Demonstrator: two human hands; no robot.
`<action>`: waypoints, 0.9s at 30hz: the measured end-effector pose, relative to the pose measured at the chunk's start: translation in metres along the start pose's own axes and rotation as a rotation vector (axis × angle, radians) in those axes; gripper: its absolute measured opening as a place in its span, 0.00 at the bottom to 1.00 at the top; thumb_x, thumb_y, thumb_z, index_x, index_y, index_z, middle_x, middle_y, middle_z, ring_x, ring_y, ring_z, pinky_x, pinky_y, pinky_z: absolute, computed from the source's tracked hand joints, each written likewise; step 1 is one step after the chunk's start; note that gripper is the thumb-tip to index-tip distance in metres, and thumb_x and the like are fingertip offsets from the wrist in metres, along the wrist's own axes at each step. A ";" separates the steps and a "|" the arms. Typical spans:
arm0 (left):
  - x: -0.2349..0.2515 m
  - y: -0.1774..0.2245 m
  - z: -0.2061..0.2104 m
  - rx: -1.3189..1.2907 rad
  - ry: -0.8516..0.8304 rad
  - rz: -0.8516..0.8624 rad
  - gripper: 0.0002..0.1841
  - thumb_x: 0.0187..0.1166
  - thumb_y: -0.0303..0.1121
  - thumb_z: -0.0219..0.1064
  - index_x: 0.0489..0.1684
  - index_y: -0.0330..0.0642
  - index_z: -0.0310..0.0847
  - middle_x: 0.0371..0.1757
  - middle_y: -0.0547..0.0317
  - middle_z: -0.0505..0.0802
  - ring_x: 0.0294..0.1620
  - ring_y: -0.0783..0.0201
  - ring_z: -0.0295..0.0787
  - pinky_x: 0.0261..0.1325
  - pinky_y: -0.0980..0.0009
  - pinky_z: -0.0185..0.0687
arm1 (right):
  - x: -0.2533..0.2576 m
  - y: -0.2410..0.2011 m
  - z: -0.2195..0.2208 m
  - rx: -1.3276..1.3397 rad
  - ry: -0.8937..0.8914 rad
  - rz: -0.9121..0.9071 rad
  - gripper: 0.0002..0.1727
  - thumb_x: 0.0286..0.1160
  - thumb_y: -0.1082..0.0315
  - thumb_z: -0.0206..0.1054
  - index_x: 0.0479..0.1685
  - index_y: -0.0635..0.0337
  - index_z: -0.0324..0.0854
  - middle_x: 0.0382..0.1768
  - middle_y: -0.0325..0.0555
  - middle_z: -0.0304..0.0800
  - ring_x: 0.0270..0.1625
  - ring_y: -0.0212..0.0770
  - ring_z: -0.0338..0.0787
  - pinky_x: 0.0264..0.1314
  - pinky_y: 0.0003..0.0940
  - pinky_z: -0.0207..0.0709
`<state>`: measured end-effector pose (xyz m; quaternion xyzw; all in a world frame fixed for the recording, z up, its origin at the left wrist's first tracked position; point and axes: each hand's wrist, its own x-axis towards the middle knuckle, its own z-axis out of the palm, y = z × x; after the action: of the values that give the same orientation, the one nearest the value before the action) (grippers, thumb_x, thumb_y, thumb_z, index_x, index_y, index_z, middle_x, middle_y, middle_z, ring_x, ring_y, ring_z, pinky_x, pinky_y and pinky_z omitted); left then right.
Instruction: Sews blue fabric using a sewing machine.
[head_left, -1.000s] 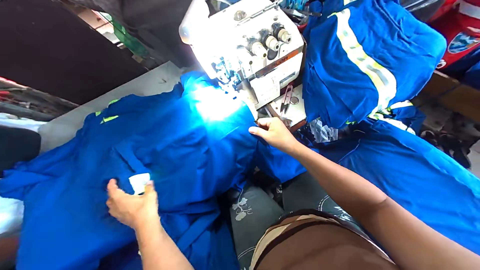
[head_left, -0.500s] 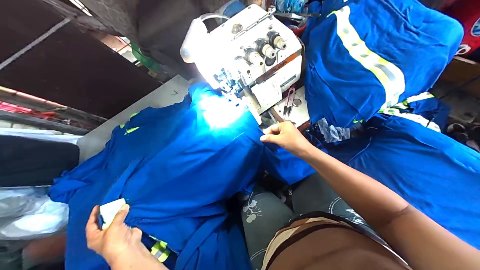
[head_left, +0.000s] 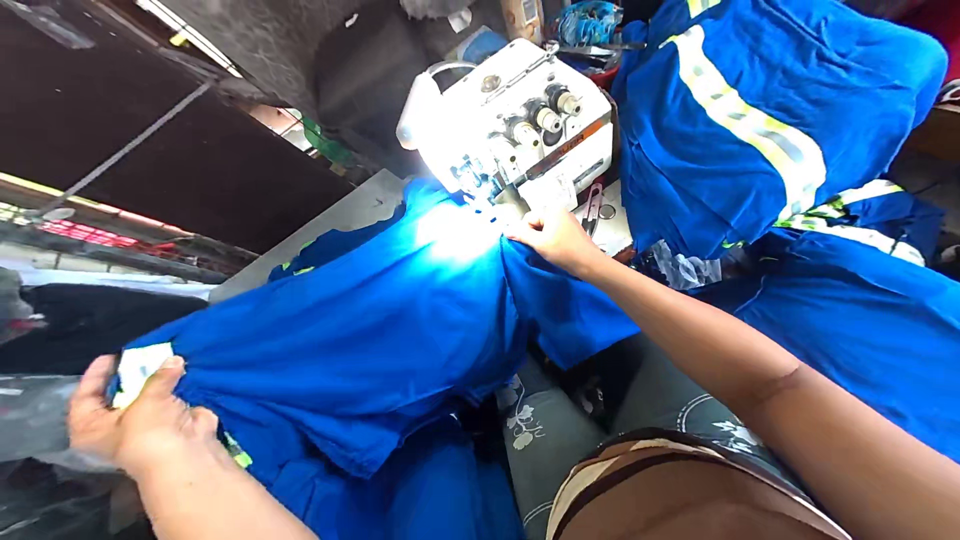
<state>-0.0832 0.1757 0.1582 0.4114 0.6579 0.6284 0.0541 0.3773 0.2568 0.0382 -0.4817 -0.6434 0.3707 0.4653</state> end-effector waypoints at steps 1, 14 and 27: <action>0.010 -0.004 0.005 0.048 -0.020 0.014 0.41 0.63 0.10 0.69 0.83 0.39 0.63 0.74 0.48 0.78 0.70 0.59 0.80 0.69 0.61 0.81 | 0.003 0.000 0.001 -0.027 0.012 -0.001 0.27 0.79 0.52 0.70 0.13 0.60 0.75 0.16 0.41 0.73 0.24 0.39 0.75 0.31 0.45 0.69; -0.299 -0.048 0.088 -0.173 -1.198 -0.820 0.27 0.90 0.42 0.45 0.76 0.28 0.69 0.54 0.47 0.92 0.49 0.55 0.94 0.54 0.58 0.92 | -0.046 0.017 -0.036 0.217 -0.571 0.306 0.08 0.84 0.69 0.65 0.51 0.65 0.82 0.37 0.42 0.88 0.39 0.27 0.86 0.48 0.28 0.82; -0.171 -0.018 0.011 -0.660 -0.280 -0.358 0.22 0.86 0.29 0.40 0.33 0.57 0.84 0.30 0.73 0.95 0.34 0.78 0.92 0.44 0.78 0.90 | -0.109 0.004 -0.136 -0.364 -0.325 -0.085 0.17 0.73 0.51 0.72 0.25 0.53 0.88 0.19 0.33 0.83 0.26 0.27 0.82 0.30 0.35 0.75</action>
<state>0.0267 0.0823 0.0639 0.3324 0.4681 0.7245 0.3814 0.5193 0.1568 0.0476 -0.4642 -0.7856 0.3014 0.2767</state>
